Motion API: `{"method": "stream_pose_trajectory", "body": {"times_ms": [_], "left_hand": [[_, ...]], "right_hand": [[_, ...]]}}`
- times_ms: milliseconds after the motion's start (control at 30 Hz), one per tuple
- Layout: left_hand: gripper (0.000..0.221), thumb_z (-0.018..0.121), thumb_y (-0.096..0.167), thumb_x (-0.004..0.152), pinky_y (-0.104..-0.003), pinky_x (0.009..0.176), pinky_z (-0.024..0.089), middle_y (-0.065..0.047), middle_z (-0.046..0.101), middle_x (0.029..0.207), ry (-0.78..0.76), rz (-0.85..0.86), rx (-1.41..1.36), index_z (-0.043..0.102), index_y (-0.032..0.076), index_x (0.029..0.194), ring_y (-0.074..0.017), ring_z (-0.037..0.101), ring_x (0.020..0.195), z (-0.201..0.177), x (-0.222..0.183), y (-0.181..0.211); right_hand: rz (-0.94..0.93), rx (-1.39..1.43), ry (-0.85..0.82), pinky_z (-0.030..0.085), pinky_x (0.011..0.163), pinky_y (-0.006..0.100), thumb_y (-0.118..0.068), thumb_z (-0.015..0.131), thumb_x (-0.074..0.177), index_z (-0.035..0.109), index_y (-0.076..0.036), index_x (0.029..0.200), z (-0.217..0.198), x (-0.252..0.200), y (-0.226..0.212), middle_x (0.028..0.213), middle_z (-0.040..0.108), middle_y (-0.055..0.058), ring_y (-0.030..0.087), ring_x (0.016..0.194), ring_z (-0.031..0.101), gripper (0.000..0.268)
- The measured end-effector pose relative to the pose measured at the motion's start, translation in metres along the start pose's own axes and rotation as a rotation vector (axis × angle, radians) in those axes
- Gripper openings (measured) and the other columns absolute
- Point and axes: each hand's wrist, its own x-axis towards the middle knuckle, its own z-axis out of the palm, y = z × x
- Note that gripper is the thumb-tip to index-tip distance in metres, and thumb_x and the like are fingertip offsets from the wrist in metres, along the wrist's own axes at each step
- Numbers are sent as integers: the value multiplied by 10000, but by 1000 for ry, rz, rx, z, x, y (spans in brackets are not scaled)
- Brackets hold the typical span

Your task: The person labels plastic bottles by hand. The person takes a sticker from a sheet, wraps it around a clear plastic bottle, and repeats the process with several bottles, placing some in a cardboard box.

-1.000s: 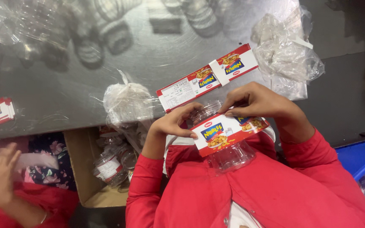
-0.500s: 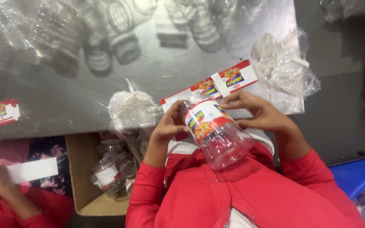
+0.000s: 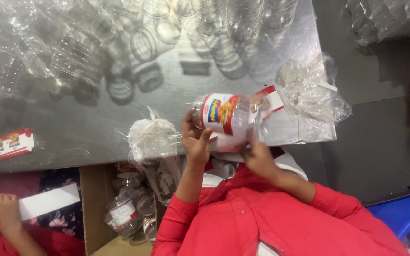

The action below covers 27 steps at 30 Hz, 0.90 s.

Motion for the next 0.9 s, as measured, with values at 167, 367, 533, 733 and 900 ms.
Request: {"method": "stream_pose_trajectory", "body": {"times_ms": [167, 367, 533, 733, 900], "left_hand": [[779, 826, 83, 917, -284, 1015, 493, -30, 574, 1194, 89, 230, 419, 381, -26, 1548, -127, 570, 1106, 12, 0, 5], [727, 806, 36, 911, -260, 907, 530, -31, 578, 1110, 79, 186, 588, 405, -48, 1512, -116, 592, 999, 25, -5, 26], [685, 807, 15, 901, -249, 794, 553, -28, 603, 929, 21, 157, 645, 435, -54, 1472, -108, 624, 849, 36, -4, 45], [634, 794, 79, 887, -249, 651, 543, -12, 596, 843, -75, 12, 791, 473, -76, 1411, -92, 597, 729, 45, -7, 65], [456, 522, 214, 1087, -200, 655, 474, 18, 582, 837, -31, -50, 546, 453, -69, 1437, -46, 573, 732, 37, -10, 54]], "right_hand": [[-20, 100, 18, 571, 855, 306, -36, 658, 962, 497, -23, 1365, 8, 3, -39, 1115, 694, 142, 183, 994, 686, 433], [-304, -34, 66, 601, 805, 295, -42, 721, 955, 691, -22, 1150, -6, 1, -74, 1071, 717, 124, 186, 961, 732, 199], [-741, -437, 117, 549, 755, 357, -48, 810, 847, 706, 1, 1159, -21, 12, -92, 1024, 665, 130, 257, 925, 668, 332], [-1107, -525, 238, 449, 710, 353, -37, 871, 753, 776, -75, 1032, -34, 24, -98, 901, 493, 24, 218, 833, 530, 297], [-980, -465, 284, 452, 745, 375, 14, 815, 696, 778, -72, 1048, -31, 25, -99, 887, 496, 39, 239, 839, 536, 364]]}}
